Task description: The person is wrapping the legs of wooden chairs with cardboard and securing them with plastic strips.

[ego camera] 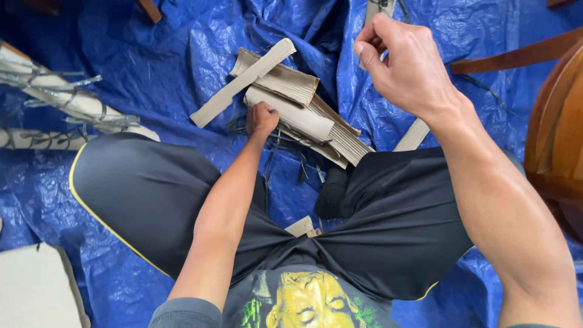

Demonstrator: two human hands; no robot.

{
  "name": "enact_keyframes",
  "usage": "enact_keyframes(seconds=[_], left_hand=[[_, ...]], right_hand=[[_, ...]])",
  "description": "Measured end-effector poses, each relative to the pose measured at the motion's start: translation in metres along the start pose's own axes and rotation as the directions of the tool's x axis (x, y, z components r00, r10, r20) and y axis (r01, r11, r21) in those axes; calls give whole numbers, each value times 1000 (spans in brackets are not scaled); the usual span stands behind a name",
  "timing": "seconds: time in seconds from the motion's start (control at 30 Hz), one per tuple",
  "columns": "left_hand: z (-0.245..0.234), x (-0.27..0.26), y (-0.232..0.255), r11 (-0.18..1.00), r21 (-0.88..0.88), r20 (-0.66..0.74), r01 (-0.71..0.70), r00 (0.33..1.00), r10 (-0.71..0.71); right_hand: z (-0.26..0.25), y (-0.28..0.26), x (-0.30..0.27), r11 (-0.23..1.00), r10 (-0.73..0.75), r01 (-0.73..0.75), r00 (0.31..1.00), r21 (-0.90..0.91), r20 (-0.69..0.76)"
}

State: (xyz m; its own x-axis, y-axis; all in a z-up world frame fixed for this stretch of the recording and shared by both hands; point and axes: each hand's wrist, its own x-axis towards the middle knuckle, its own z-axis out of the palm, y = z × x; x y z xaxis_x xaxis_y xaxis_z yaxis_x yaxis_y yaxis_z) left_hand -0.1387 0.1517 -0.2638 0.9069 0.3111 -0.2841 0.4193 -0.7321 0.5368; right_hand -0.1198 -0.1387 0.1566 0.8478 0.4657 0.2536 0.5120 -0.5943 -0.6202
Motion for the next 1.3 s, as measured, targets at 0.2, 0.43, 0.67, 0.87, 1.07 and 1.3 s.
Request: enact_keyframes(seconds=[0.2,0.43,0.67,0.87,1.07,1.3], left_hand=[[4,-22,-34,744,-533,432,402,886,-169],[-29,-53,1,666,-583,557,465,826,-89],[-4,-43,-3,684,-566,554,460,827,-97],[24,-36,-14,666,-620,428,416,890,-158],[24,-41,23,692,-692,194,204,976,-94],[-89,-103,195,402,-912,76,-81,930,360]], right_hand=[[3,-8,2,999,-37,37,999,-2,39],[4,-13,6,998,-41,43,998,-43,56],[7,-14,6,997,-13,18,997,-72,72],[9,-12,6,996,56,-49,995,-78,80],[14,2,6,991,58,-50,996,-121,65],[19,31,2,971,183,-172,982,-166,53]])
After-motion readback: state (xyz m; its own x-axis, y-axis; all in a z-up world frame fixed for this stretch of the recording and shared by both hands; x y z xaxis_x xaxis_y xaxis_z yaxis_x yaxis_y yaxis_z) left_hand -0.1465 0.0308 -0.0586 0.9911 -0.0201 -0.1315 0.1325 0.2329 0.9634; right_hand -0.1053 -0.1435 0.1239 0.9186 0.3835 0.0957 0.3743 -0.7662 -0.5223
